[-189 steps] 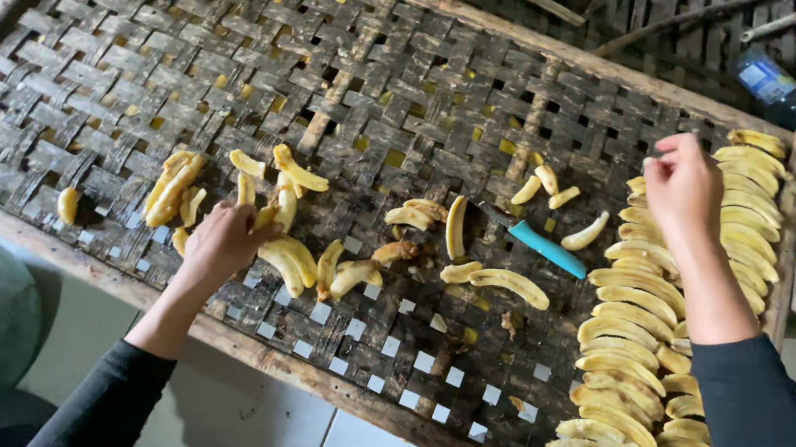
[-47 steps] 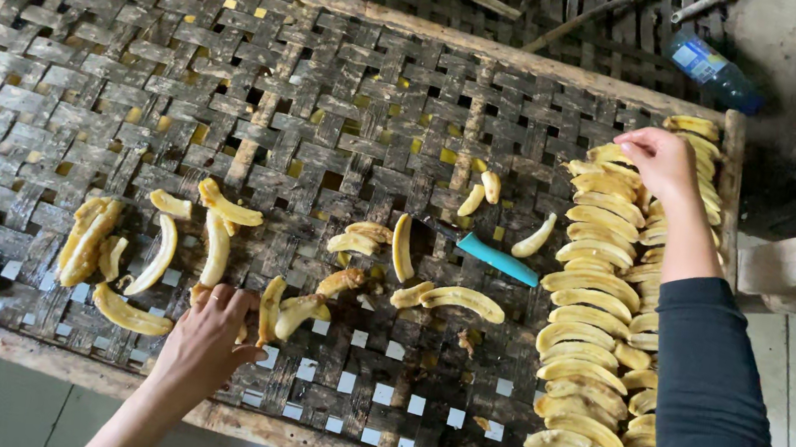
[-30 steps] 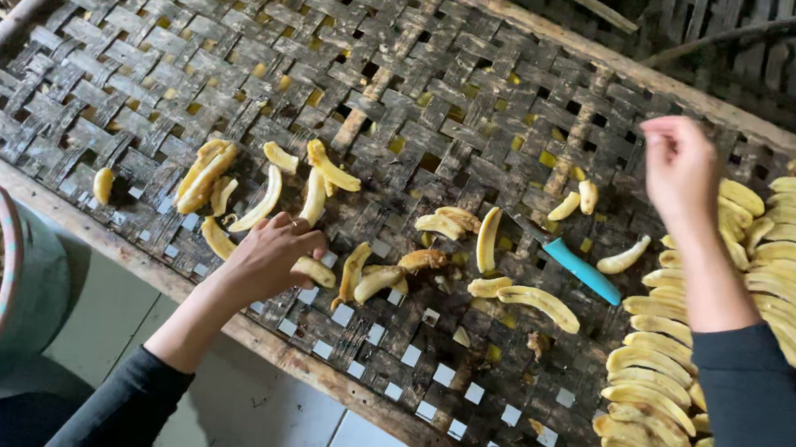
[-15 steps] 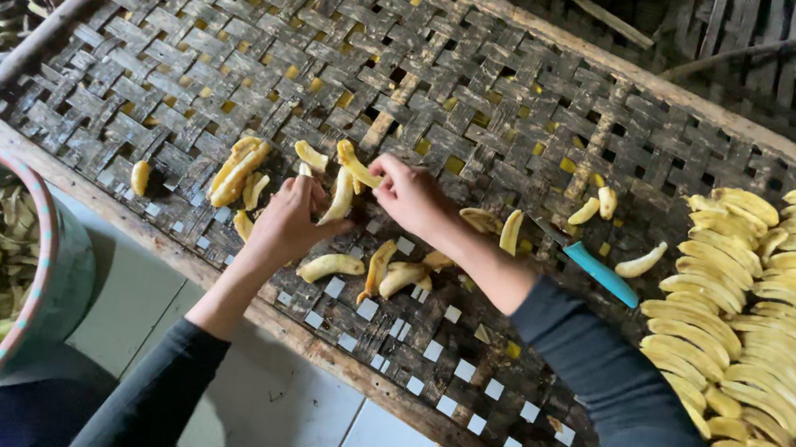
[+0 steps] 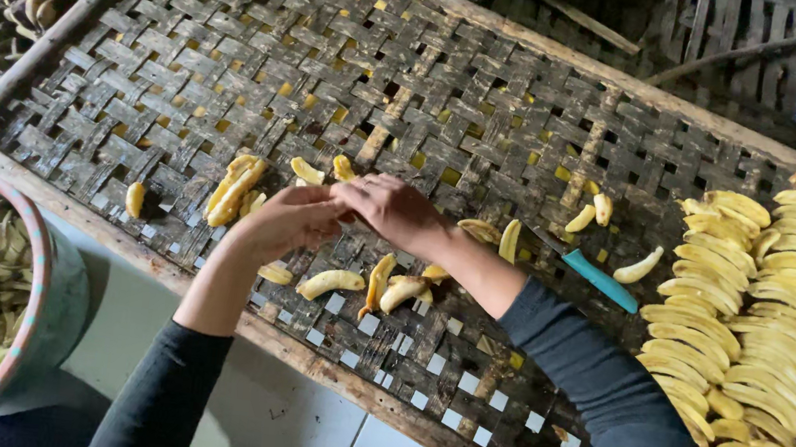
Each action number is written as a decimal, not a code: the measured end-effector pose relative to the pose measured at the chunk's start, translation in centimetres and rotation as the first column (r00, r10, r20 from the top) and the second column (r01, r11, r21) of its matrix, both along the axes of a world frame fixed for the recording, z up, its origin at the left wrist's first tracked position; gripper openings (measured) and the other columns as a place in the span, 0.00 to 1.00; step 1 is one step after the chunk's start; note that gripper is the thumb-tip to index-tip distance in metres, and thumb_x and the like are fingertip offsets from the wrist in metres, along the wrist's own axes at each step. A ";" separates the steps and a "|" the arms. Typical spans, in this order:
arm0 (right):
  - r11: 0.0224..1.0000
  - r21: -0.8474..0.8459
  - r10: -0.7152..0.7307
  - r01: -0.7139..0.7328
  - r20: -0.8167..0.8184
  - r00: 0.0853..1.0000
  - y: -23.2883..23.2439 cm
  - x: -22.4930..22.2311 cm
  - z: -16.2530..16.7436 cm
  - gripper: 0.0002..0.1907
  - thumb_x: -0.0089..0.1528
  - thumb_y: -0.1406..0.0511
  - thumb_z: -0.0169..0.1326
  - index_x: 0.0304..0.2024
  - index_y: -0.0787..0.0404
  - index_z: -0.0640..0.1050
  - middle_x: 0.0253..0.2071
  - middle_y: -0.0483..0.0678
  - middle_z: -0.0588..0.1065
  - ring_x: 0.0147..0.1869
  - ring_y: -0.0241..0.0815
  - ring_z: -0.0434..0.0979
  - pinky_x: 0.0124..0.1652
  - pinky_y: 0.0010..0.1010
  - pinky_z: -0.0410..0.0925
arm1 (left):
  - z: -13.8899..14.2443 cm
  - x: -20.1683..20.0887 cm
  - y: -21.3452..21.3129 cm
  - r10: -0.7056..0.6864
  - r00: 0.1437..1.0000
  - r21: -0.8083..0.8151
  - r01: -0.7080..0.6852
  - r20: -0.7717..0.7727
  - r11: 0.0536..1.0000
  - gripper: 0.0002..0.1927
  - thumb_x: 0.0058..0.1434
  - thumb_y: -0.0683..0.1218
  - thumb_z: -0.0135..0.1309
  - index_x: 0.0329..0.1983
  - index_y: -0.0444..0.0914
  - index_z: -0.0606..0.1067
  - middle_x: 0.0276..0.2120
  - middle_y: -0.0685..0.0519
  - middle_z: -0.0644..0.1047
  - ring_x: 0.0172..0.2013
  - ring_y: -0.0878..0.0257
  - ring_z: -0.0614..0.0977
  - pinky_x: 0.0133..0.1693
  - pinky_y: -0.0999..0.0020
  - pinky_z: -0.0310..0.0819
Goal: The person picks up peeled banana halves from a pile on a woven bamboo drying tray and lays them in neat rows along the tray, occasionally using a small knife to trim pieces. Discarded peels and trimmings collect in a basin beside the tray.
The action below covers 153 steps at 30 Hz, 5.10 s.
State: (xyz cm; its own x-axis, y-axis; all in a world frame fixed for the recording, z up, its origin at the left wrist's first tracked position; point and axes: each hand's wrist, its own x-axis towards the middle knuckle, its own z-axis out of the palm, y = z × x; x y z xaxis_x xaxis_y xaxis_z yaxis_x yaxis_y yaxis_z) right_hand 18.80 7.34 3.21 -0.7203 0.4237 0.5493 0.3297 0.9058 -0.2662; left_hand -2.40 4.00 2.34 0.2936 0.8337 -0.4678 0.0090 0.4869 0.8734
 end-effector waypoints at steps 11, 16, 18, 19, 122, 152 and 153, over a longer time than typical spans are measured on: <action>0.609 -0.564 -0.611 0.558 0.116 0.783 8.6 33.4 0.4 0.10 0.70 0.69 0.52 0.51 0.68 0.78 0.42 0.53 0.77 0.42 0.40 0.81 0.42 0.30 0.72 | -0.9 -10.4 -0.3 0.398 0.050 0.398 0.230 -0.916 0.888 0.38 0.49 0.68 0.70 0.52 0.39 0.75 0.50 0.40 0.78 0.52 0.43 0.78 0.51 0.48 0.74; 0.426 -0.562 -0.774 0.709 0.180 0.607 7.0 49.9 -0.4 0.13 0.69 0.67 0.57 0.55 0.65 0.80 0.41 0.49 0.81 0.41 0.36 0.77 0.41 0.30 0.70 | -2.4 -11.9 0.2 0.327 0.085 0.336 0.134 -0.941 0.932 0.43 0.45 0.70 0.71 0.51 0.34 0.78 0.46 0.36 0.80 0.48 0.42 0.82 0.48 0.50 0.77; 0.419 -0.555 -0.791 0.719 0.167 0.589 6.3 51.8 -0.9 0.13 0.69 0.67 0.58 0.55 0.65 0.80 0.43 0.49 0.81 0.43 0.35 0.77 0.43 0.29 0.70 | -1.8 -12.1 0.7 0.237 0.159 0.249 0.061 -0.958 0.967 0.43 0.46 0.70 0.70 0.48 0.30 0.78 0.42 0.34 0.82 0.41 0.44 0.85 0.47 0.51 0.79; 0.418 -0.551 -0.798 0.723 0.158 0.581 6.2 52.2 -1.0 0.14 0.68 0.68 0.59 0.55 0.65 0.80 0.45 0.49 0.81 0.44 0.35 0.77 0.44 0.29 0.71 | -1.2 -12.2 1.0 0.136 0.245 0.143 0.014 -0.960 0.990 0.41 0.47 0.70 0.68 0.43 0.29 0.79 0.38 0.33 0.83 0.36 0.46 0.87 0.47 0.51 0.81; 0.373 -0.311 -0.884 0.874 0.166 0.436 6.7 48.9 1.3 0.08 0.70 0.72 0.52 0.49 0.58 0.80 0.45 0.57 0.79 0.50 0.54 0.79 0.48 0.42 0.70 | -5.1 37.3 4.2 0.068 0.776 0.712 0.535 -0.627 0.455 0.21 0.57 0.42 0.61 0.52 0.41 0.68 0.48 0.46 0.75 0.50 0.45 0.77 0.51 0.51 0.72; 0.533 -0.688 -0.450 0.492 0.262 0.854 0.4 30.9 -0.4 0.09 0.62 0.70 0.56 0.45 0.65 0.74 0.41 0.49 0.79 0.43 0.38 0.79 0.43 0.27 0.75 | -5.5 33.3 5.0 0.233 0.968 0.526 -0.249 0.098 0.813 0.20 0.61 0.37 0.61 0.56 0.35 0.73 0.43 0.46 0.83 0.40 0.63 0.85 0.40 0.73 0.80; 0.468 -0.784 -0.498 0.407 0.147 0.855 0.5 31.1 -0.4 0.11 0.64 0.68 0.55 0.48 0.64 0.75 0.43 0.47 0.79 0.44 0.37 0.79 0.43 0.26 0.75 | -5.6 33.5 5.0 0.247 0.964 0.532 -0.261 0.098 0.806 0.20 0.62 0.37 0.61 0.57 0.34 0.73 0.43 0.45 0.84 0.40 0.63 0.85 0.41 0.73 0.79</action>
State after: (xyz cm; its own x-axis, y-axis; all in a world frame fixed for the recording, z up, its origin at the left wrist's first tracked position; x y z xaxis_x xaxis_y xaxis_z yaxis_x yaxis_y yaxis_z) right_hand 49.87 7.82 2.77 -0.2665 0.9578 -0.1075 0.5653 0.0650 -0.8223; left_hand 31.13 9.01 -3.25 0.0416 0.9960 0.0786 -0.0727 -0.0755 0.9945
